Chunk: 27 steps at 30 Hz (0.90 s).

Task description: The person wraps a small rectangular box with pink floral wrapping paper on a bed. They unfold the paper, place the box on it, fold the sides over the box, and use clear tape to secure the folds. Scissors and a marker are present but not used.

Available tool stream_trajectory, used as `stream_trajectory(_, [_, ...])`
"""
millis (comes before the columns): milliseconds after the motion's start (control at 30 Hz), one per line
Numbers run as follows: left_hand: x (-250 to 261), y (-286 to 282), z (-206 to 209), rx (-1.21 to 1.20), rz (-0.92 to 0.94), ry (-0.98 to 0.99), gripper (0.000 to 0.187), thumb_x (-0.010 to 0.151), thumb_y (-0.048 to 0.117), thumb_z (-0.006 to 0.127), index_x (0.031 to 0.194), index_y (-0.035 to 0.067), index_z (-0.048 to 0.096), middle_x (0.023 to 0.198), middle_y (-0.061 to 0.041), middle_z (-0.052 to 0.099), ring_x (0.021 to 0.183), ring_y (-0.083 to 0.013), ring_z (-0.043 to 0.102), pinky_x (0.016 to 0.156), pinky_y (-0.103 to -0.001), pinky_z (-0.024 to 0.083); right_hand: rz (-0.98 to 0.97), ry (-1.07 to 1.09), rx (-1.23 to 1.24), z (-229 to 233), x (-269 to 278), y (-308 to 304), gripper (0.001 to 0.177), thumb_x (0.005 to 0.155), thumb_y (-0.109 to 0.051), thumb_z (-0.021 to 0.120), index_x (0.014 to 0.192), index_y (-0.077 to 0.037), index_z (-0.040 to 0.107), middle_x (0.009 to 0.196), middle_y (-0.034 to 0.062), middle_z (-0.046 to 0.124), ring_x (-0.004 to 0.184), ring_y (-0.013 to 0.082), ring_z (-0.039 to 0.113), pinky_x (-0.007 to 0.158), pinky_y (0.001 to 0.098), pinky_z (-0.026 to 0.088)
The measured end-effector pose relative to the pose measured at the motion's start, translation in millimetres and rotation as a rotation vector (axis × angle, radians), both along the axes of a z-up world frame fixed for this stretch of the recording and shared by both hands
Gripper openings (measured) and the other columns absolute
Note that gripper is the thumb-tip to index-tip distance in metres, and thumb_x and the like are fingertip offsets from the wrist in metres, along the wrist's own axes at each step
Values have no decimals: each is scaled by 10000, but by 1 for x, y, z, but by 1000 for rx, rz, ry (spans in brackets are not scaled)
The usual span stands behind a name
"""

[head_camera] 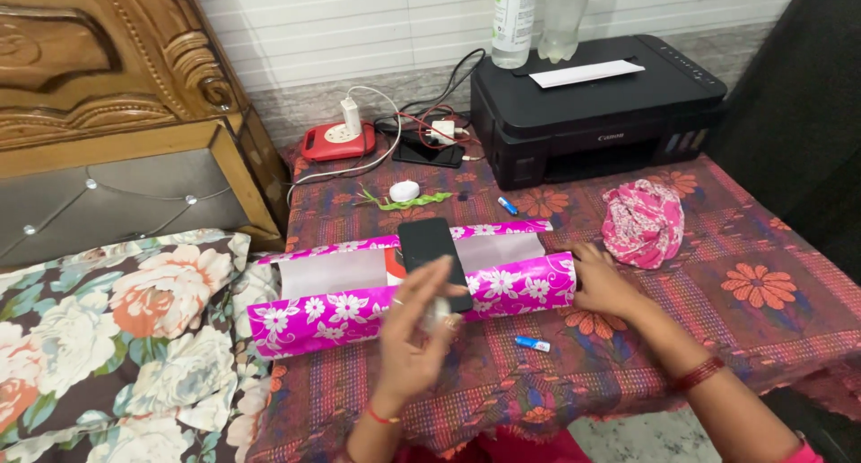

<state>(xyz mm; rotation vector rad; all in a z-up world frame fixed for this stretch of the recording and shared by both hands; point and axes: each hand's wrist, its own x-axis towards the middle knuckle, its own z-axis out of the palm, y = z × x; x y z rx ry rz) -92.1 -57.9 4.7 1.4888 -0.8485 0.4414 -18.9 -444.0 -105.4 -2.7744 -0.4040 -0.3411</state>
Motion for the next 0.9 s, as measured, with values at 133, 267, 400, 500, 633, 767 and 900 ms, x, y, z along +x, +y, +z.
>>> stream_trajectory(133, [-20,-28,-23,-64,-191,104,583,939,-86,597,1504,40,527,1521,-168,503,1235,-219,682,997,-331,606,-118,-4,-15,-10,11,7,601,704,-417,846,1196,-102,707,1559,96,444,1473,321,306,1170,539,212])
stream_trajectory(267, [-27,-43,-43,-119,-299,198,607,911,-113,581,1502,10,519,1527,-175,486,1230,-214,659,919,-295,580,-76,31,19,-19,22,4,878,643,-502,870,1366,-104,569,1569,128,392,1501,302,259,1160,522,207])
stream_trajectory(400, [-26,-50,-59,-165,-275,166,615,914,-120,586,1516,-11,513,1538,-177,489,1238,-215,662,1013,-300,557,60,124,244,-18,30,-11,911,788,-541,713,1559,-143,436,1637,128,377,1545,308,268,1227,538,166])
stream_trajectory(500, [-24,-53,-68,-167,-285,227,617,904,-112,587,1509,-12,518,1518,-173,495,1224,-210,662,970,-291,563,105,190,274,-17,33,-19,818,879,-553,615,1582,-180,429,1665,125,363,1565,316,263,1262,545,140])
stream_trajectory(633, [-21,-56,-73,-160,-282,259,622,904,-100,600,1513,-1,519,1496,-171,505,1212,-208,667,987,-301,576,135,17,22,-29,28,-8,970,701,-631,767,1471,-139,441,1599,159,357,1508,325,262,1182,544,154])
stream_trajectory(767, [-21,-58,-74,-134,-271,275,605,908,-92,615,1499,10,532,1498,-174,514,1215,-215,671,970,-304,573,176,82,-61,-43,29,5,786,859,-569,694,1499,-168,475,1586,119,420,1519,345,241,1215,567,126])
stream_trajectory(900, [-22,-60,-72,-57,-267,295,611,887,-82,622,1484,18,547,1502,-172,515,1224,-224,683,1007,-326,589,372,-105,-69,-42,24,17,752,793,-472,770,1429,-134,551,1505,151,515,1433,371,365,1177,592,184])
